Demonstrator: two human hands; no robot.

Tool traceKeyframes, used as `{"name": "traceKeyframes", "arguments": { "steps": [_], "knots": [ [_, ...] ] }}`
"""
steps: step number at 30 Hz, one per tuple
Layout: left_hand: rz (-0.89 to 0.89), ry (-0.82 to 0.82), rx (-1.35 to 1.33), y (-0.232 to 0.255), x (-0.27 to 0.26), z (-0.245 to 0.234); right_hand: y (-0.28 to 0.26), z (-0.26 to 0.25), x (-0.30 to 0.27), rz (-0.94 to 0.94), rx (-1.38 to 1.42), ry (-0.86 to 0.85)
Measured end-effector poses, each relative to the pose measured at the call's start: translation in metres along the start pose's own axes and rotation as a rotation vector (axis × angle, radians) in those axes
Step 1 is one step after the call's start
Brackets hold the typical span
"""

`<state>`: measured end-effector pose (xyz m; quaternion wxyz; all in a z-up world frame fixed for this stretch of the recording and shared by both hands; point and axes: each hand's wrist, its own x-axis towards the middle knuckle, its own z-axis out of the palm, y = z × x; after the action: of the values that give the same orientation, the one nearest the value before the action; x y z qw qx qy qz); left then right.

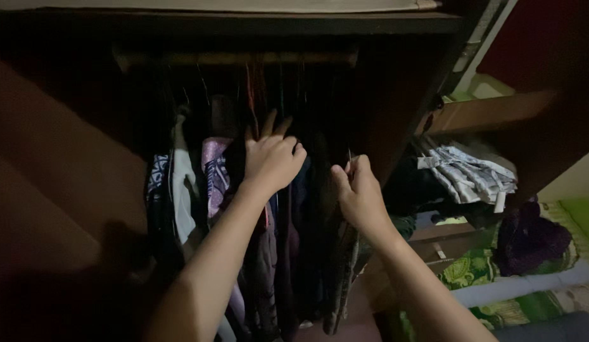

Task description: The person repeatedly takes garments from a wardrobe, places them on a bed, and folds them by hand. The person handles shirts and pants one at a time, smoothing and folding each item before stacking them on the bed.

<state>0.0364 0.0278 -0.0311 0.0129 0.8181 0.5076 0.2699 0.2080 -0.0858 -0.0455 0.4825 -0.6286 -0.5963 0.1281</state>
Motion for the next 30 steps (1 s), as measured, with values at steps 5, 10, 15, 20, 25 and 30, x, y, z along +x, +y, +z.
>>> {"name": "traceKeyframes", "arguments": {
  "steps": [5, 10, 15, 20, 25, 30],
  "knots": [
    [-0.018, -0.034, 0.033, -0.003, 0.004, 0.012, -0.031, -0.016, -0.027, -0.123, 0.017, 0.007],
    [0.137, 0.280, 0.135, -0.011, 0.007, 0.023, -0.034, -0.037, -0.056, -0.364, -0.061, 0.028],
    [0.070, 0.104, 0.058, -0.004, 0.012, 0.019, -0.028, -0.059, -0.102, -0.016, -0.034, -0.025],
    [0.086, 0.157, 0.068, 0.009, 0.003, 0.009, -0.021, -0.078, -0.148, 0.009, 0.057, 0.048],
    [0.584, 0.458, -0.027, 0.040, -0.030, 0.005, -0.013, -0.098, -0.198, 0.174, 0.106, 0.165],
    [0.739, 0.330, -0.245, 0.092, -0.051, 0.027, -0.003, -0.130, -0.234, 0.168, 0.035, 0.323]
  ]
}}
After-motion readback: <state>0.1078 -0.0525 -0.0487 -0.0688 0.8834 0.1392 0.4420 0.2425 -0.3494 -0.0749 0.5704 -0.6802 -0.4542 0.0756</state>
